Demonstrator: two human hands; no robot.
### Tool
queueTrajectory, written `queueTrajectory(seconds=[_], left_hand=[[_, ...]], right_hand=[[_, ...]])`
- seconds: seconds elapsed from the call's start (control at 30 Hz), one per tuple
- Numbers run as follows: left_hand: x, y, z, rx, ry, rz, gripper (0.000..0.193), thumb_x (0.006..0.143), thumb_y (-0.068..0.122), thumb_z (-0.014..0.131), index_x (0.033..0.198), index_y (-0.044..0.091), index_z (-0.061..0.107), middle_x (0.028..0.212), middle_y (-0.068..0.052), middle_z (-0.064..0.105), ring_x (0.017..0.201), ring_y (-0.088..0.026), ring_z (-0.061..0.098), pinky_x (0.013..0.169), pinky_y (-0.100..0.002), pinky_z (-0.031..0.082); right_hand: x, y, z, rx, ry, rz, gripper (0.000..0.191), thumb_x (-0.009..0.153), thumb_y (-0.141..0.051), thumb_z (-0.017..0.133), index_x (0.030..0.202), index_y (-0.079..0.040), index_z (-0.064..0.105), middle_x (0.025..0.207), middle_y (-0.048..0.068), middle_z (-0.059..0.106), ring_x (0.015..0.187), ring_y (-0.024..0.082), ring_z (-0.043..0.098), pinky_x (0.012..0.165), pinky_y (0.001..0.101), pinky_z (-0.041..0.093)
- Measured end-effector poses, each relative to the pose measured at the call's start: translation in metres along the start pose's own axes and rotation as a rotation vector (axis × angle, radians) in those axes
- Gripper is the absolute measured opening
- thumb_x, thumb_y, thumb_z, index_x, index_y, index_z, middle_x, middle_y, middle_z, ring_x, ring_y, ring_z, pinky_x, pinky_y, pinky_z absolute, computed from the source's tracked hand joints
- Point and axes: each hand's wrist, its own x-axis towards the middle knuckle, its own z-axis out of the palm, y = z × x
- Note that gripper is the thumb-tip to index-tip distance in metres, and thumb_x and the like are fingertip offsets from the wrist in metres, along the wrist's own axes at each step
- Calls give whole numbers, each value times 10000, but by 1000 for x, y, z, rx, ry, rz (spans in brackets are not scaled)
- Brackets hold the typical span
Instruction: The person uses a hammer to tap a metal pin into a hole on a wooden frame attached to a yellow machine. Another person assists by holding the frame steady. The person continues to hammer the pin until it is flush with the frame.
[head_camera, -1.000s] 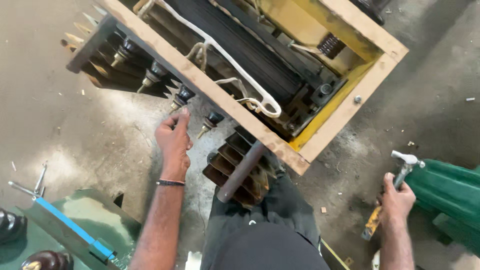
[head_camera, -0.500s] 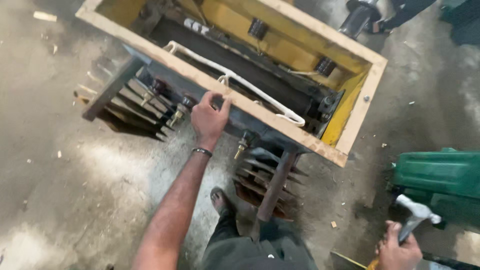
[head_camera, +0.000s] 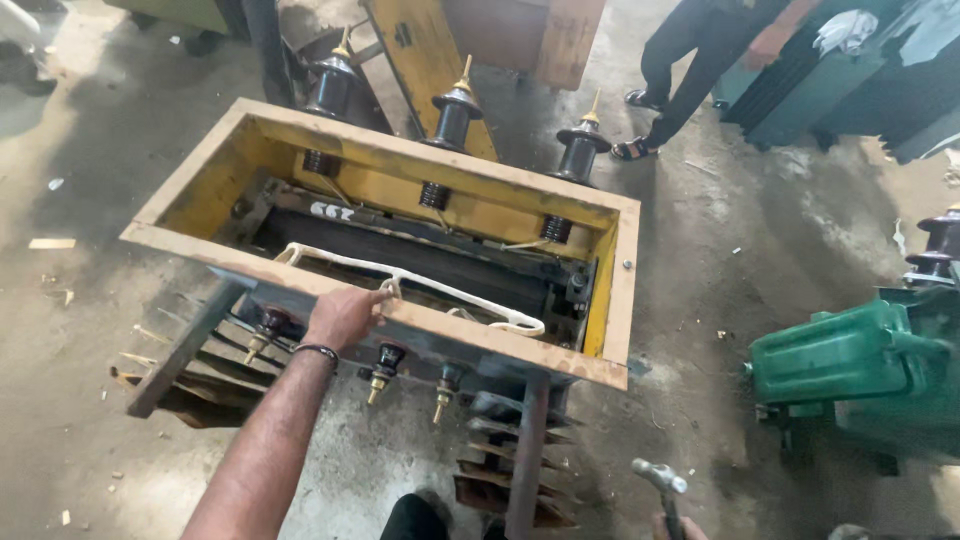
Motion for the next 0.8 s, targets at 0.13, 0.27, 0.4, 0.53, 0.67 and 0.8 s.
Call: queueTrajectory(seconds=[0.13, 0.27, 0.4, 0.53, 0.67, 0.8], left_hand=[[-3, -2, -6, -57, 29, -12, 514, 864, 378, 751, 1359, 402, 616, 910, -92, 760, 882, -311, 730, 743, -473, 579], [-32, 5, 21, -591, 474, -215, 542, 835, 372, 840, 1294, 157, 647, 853, -128, 740, 748, -315, 723, 644, -437, 557], [-55, 26, 67, -1876, 449, -682, 360, 909, 386, 870, 924, 97, 656, 672, 36, 513, 515, -91, 421, 455, -273, 342], [-40, 35, 70, -2450, -40, -739, 396, 868, 355, 816, 797, 187, 464, 556, 53, 418, 376, -77, 329, 355, -274, 237], [-23, 37, 54, -2418, -115, -752, 324, 884, 294, 796, 807, 165, 509, 548, 56, 435, 380, -66, 328, 362, -262, 244], [-19, 35, 54, -2443, -87, -700, 348, 887, 233, 799, 765, 167, 481, 537, 62, 419, 378, -59, 325, 357, -261, 235]], right_hand=[[-27, -82, 12, 191, 221, -395, 198, 896, -237, 767, 933, -47, 729, 683, 155, 610, 550, 183, 550, 569, 340, 489], [-83, -173, 23, 344, 387, -552, 195, 841, -229, 794, 915, -59, 734, 692, 183, 625, 555, 199, 566, 591, 345, 515], [-108, -269, 45, 346, 356, -439, 241, 825, -220, 863, 1004, -84, 778, 665, 34, 632, 612, 101, 523, 594, 299, 479], [-103, -350, 65, 300, 294, -458, 346, 807, -232, 899, 1110, -113, 780, 685, -31, 622, 622, 62, 564, 589, 277, 484], [-82, -395, 85, 259, 222, -440, 426, 775, -215, 916, 1173, -127, 790, 652, -16, 558, 623, 70, 524, 596, 290, 480], [-53, -410, 94, 202, 168, -454, 512, 744, -197, 908, 1232, -130, 769, 695, 6, 607, 630, 89, 561, 608, 304, 502]])
